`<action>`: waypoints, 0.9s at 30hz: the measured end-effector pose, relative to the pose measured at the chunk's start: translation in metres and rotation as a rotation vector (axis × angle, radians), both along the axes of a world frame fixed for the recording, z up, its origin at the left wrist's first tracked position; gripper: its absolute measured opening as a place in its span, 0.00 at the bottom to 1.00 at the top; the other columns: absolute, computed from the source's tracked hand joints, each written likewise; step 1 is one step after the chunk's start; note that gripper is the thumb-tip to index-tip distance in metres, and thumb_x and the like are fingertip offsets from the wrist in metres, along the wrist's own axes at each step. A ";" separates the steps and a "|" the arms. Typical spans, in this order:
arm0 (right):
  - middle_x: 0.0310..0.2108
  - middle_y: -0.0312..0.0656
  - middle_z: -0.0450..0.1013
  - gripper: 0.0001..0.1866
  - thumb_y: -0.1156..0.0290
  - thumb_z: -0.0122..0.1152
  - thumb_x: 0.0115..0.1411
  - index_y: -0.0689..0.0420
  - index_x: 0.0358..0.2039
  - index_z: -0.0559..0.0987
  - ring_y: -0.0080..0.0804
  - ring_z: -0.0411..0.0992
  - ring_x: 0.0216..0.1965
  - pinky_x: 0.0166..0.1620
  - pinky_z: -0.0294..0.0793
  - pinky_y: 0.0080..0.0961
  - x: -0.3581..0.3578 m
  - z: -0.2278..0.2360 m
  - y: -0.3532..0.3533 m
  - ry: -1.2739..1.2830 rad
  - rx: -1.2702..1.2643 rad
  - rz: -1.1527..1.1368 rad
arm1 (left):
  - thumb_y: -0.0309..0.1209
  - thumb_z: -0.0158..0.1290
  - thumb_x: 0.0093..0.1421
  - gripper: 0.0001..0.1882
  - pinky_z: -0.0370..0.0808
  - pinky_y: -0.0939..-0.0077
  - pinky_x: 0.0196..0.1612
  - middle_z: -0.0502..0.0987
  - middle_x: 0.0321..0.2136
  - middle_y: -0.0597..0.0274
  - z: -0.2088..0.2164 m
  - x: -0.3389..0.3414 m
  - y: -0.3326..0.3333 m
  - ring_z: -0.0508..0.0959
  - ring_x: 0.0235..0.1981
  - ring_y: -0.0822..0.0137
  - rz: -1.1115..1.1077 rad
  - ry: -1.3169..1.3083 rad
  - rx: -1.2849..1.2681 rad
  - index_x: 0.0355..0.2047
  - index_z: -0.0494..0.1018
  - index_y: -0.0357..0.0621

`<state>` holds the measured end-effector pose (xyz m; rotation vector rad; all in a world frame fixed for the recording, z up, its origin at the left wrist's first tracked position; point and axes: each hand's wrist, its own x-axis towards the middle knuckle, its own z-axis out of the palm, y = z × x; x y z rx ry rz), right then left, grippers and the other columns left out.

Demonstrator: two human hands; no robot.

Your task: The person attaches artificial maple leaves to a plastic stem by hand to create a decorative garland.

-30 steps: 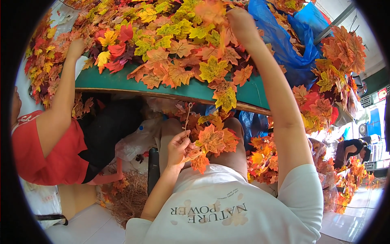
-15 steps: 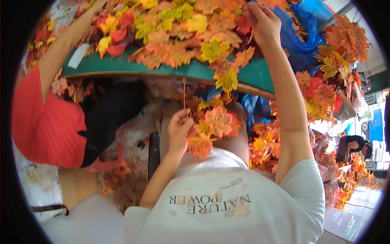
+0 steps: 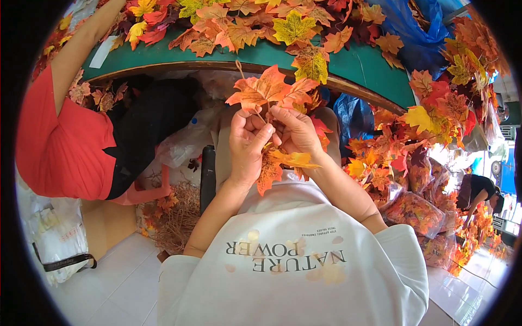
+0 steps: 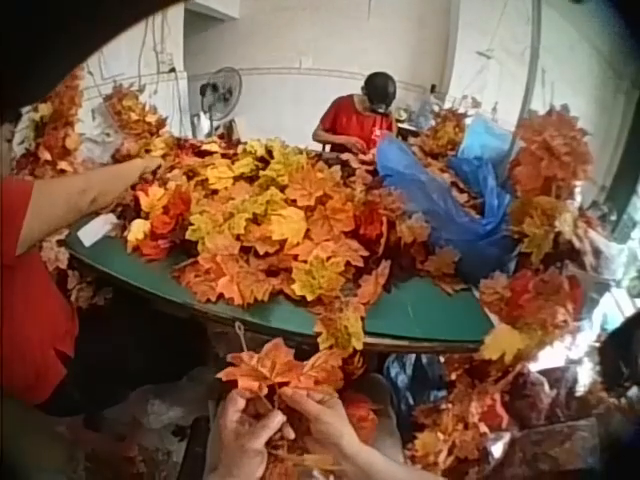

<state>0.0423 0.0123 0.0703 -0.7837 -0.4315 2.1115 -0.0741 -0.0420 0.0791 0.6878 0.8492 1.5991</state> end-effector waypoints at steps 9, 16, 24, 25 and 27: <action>0.22 0.38 0.72 0.11 0.66 0.58 0.59 0.63 0.28 0.76 0.25 0.66 0.14 0.17 0.64 0.18 0.001 -0.005 0.000 -0.028 0.022 0.040 | 0.18 0.49 0.57 0.18 0.72 0.79 0.31 0.68 0.26 0.64 -0.003 0.003 0.003 0.73 0.24 0.71 -0.020 -0.010 -0.004 0.48 0.60 0.38; 0.21 0.38 0.71 0.10 0.66 0.57 0.59 0.61 0.28 0.76 0.25 0.66 0.14 0.18 0.64 0.18 0.000 -0.001 0.000 -0.064 0.003 0.024 | 0.17 0.48 0.57 0.18 0.72 0.80 0.31 0.68 0.25 0.64 -0.004 0.001 0.007 0.73 0.23 0.72 -0.054 0.033 -0.015 0.47 0.60 0.38; 0.21 0.38 0.71 0.11 0.66 0.57 0.59 0.61 0.28 0.75 0.25 0.66 0.15 0.18 0.64 0.20 0.004 -0.007 0.000 -0.061 0.012 0.055 | 0.17 0.48 0.57 0.18 0.71 0.80 0.30 0.68 0.25 0.63 -0.006 0.001 0.007 0.73 0.23 0.72 -0.061 0.022 -0.039 0.47 0.60 0.37; 0.20 0.38 0.71 0.11 0.65 0.57 0.59 0.61 0.29 0.75 0.25 0.67 0.15 0.18 0.64 0.20 0.004 -0.007 -0.002 -0.081 0.018 0.061 | 0.17 0.48 0.56 0.17 0.71 0.80 0.30 0.68 0.25 0.63 -0.006 0.001 0.006 0.73 0.23 0.72 -0.056 0.026 -0.046 0.47 0.60 0.37; 0.20 0.38 0.71 0.11 0.65 0.58 0.59 0.60 0.28 0.75 0.25 0.67 0.15 0.18 0.64 0.20 0.004 -0.005 -0.004 -0.112 0.021 0.062 | 0.17 0.48 0.56 0.17 0.71 0.80 0.30 0.68 0.25 0.64 -0.010 0.001 0.006 0.72 0.23 0.72 -0.051 0.024 -0.047 0.47 0.60 0.37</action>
